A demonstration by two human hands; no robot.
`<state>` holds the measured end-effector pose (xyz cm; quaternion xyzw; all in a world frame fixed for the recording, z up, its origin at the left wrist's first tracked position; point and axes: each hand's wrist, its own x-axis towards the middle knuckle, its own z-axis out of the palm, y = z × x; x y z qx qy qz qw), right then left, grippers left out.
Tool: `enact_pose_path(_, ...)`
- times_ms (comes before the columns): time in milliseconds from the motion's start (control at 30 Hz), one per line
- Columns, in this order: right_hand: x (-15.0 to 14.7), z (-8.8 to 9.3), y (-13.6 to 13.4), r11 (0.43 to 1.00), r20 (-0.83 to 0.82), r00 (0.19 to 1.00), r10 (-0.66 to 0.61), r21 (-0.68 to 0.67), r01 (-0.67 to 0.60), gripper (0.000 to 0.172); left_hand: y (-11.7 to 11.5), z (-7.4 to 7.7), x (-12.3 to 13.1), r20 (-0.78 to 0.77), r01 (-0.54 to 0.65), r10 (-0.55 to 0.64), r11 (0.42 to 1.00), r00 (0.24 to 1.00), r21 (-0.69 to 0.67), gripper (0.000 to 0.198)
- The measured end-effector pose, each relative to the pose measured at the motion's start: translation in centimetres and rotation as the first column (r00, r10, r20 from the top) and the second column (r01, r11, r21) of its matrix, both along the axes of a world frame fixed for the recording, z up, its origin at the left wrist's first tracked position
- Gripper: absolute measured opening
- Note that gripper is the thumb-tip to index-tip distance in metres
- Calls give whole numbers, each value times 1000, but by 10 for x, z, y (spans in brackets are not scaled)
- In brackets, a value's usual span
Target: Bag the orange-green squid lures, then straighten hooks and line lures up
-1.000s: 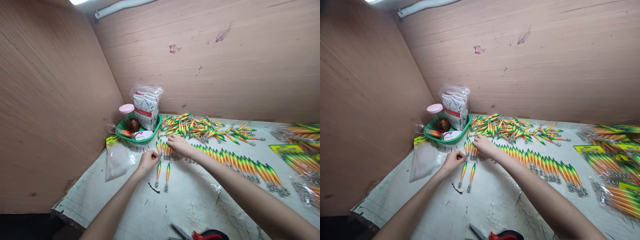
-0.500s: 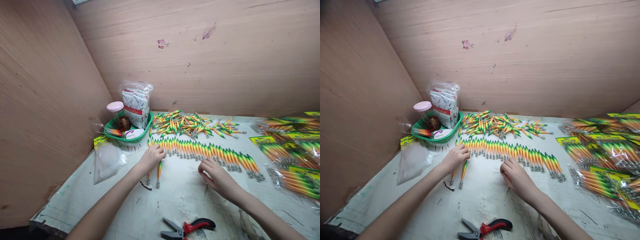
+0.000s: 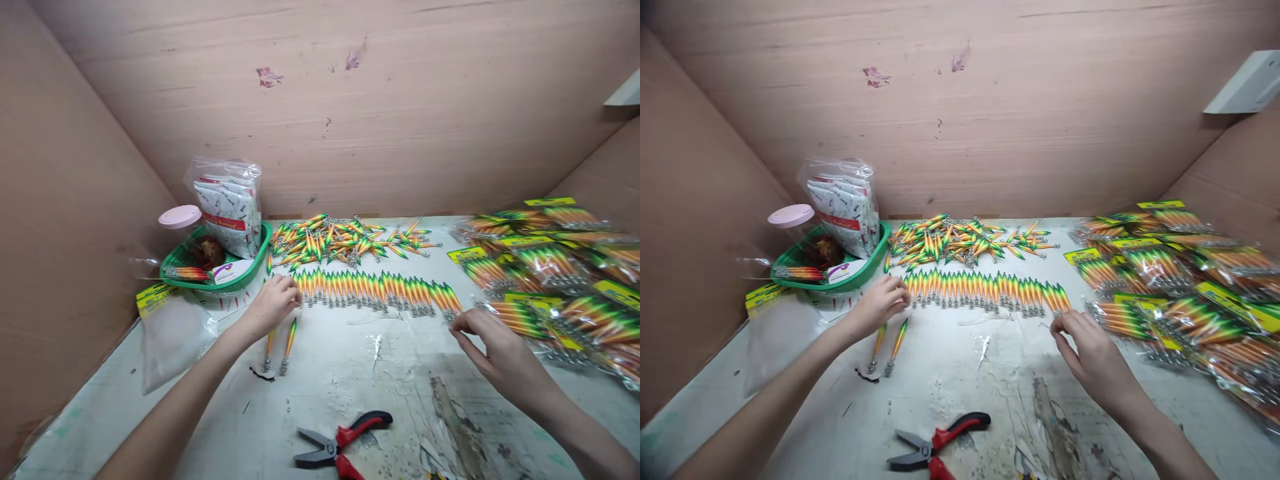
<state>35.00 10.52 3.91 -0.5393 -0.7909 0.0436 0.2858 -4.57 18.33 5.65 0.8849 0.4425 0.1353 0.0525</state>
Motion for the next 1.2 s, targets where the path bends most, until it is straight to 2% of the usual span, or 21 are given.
enact_pose_path(67,6,-4,-6,999,16,999,-31,-33,32,11,-12,6,10,128,1,2,1000,992,-27,16)
enact_pose_path(100,6,-7,-9,998,19,999,-31,-55,32,11,-19,4,20,224,18,1,996,975,-82,16)
enact_pose_path(167,1,-15,-14,995,21,1000,-16,-96,18,11,-32,-7,47,336,80,-3,973,942,-215,13)
enact_pose_path(233,-10,-25,-16,990,37,999,-22,-141,27,13,-42,-27,81,293,79,6,957,956,-279,13)
enact_pose_path(333,-29,-38,-17,972,66,994,-88,-213,100,17,-49,-55,126,270,37,38,962,962,-269,16)
enact_pose_path(433,-45,-46,-19,965,59,994,-92,-241,104,22,-50,-67,152,285,75,2,963,958,-260,17)
enact_pose_path(533,-53,-49,-21,966,31,997,-72,-245,78,27,-49,-68,162,299,146,-60,950,952,-275,20)
enact_pose_path(633,-54,-51,-22,964,-35,995,-93,-252,82,39,-46,-68,165,294,111,-24,952,956,-284,40)
enact_pose_path(733,-55,-53,-21,962,-88,994,-63,-271,37,45,-44,-71,169,271,96,-12,950,962,-297,55)
enact_pose_path(900,-60,-57,-14,956,-167,980,-106,-289,54,48,-47,-70,175,224,40,32,951,974,-307,48)
enact_pose_path(1033,-64,-57,-11,956,-247,966,-75,-294,-1,39,-52,-67,175,247,83,-9,953,969,-292,31)
enact_pose_path(1100,-67,-57,-15,955,-296,954,-46,-293,-45,34,-55,-66,175,282,133,-49,949,958,-285,40)
enact_pose_path(1200,-71,-52,-27,948,-378,925,-30,-304,-93,29,-58,-66,176,259,144,-61,939,964,-314,59)
